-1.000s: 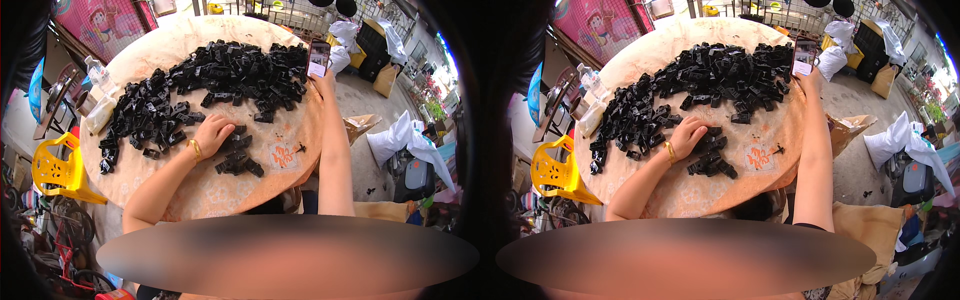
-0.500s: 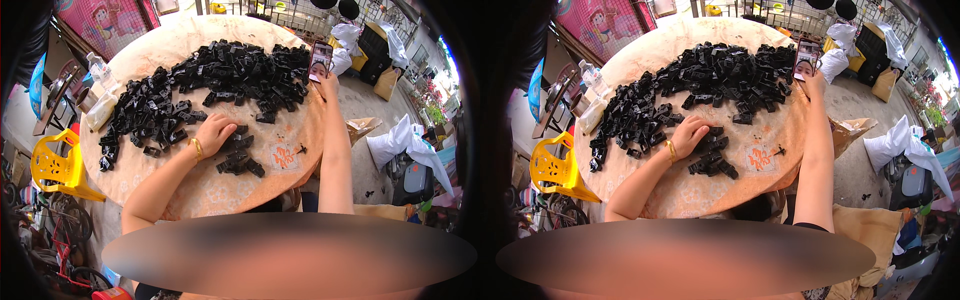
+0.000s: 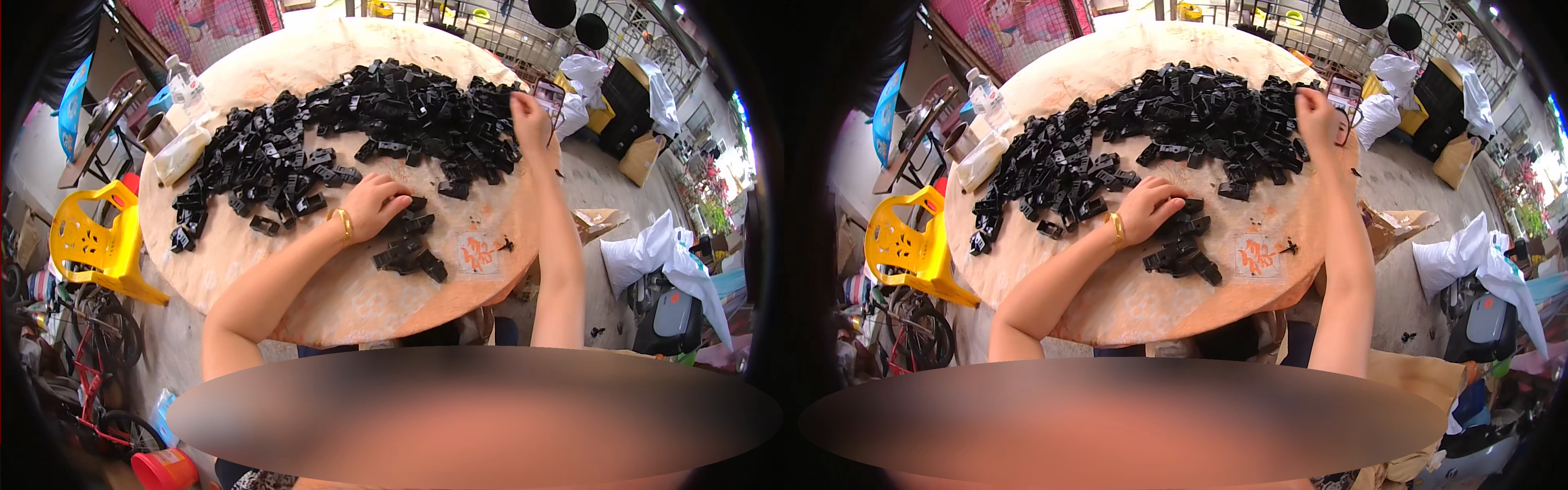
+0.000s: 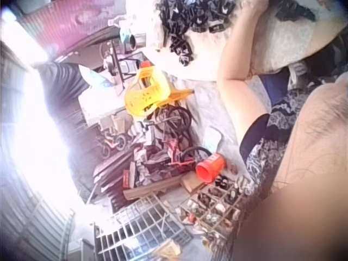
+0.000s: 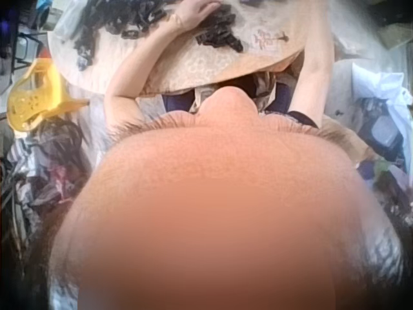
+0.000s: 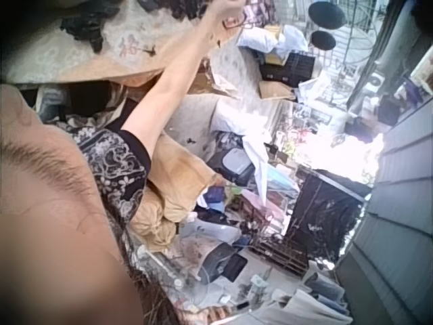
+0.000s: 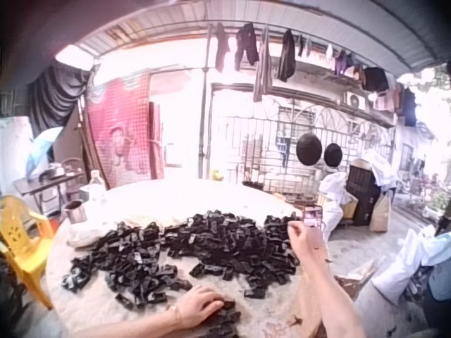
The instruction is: The person assembles small black plastic components by hand at a table.
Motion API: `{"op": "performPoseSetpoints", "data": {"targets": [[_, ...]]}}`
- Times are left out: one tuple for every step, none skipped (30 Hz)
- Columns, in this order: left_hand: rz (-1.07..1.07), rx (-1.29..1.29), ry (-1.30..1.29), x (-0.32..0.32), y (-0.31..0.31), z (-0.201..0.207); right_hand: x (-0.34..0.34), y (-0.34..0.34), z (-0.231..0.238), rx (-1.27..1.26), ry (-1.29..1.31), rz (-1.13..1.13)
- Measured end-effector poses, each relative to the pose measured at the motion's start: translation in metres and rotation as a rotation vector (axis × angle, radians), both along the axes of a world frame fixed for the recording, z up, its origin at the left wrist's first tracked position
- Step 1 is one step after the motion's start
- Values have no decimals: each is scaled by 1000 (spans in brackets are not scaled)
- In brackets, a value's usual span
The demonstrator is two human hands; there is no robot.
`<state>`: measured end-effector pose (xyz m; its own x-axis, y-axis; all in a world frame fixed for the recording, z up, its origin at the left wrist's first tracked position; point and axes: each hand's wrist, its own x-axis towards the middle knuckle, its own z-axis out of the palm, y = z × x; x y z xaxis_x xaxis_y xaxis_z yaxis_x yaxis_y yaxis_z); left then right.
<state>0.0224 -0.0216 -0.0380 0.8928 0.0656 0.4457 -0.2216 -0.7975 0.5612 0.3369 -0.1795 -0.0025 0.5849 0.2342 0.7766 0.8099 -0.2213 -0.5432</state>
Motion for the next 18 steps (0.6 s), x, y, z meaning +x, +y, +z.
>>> {"op": "performPoseSetpoints", "data": {"targets": [[1, 6, -7, -1, 0, -1, -25, 18, 5, -41, -36, 91], [19, -17, 3, -5, 1, 1, -54, 35, 14, -121, -39, 209], [37, -19, 6, -7, 2, 1, -83, 50, 23, -201, -44, 325], [19, 6, -13, -6, 2, 0, -105, 62, 27, -291, -97, 414], [0, 30, -32, -4, 3, -1, -121, 73, 29, -382, -152, 499], [-14, 19, -69, -3, 3, -2, -134, 85, 31, -464, -296, 499], [1, 21, -69, -3, 2, -4, -145, 96, 32, -542, -442, 498], [-11, 15, -90, -3, 2, -6, -150, 111, 29, -654, -444, 452], [-33, 8, -113, -3, 0, -3, -150, 121, 26, -654, -448, 457], [-48, 18, -71, -4, -2, 0, -151, 131, 23, -728, -442, 314], [-42, 17, -74, -6, -4, 2, -151, 138, 20, -800, -434, 168], [-54, -4, -65, -7, -6, 4, -151, 143, 17, -841, -411, 136], [-69, -27, -57, -8, -7, 5, -150, 148, 15, -841, -418, 139], [-59, -43, -25, -8, -8, 6, -147, 152, 13, -908, -379, 93], [-52, -47, -27, -10, -7, 6, -148, 154, 13, -975, -338, 52], [-63, -49, -25, -10, -7, 6, -149, 153, 12, -943, -364, 57], [-77, -53, -24, -10, -6, 6, -149, 152, 11, -948, -366, 59], [-77, -33, -39, -10, -5, 5, -152, 149, 13, -904, -342, 102]]}}
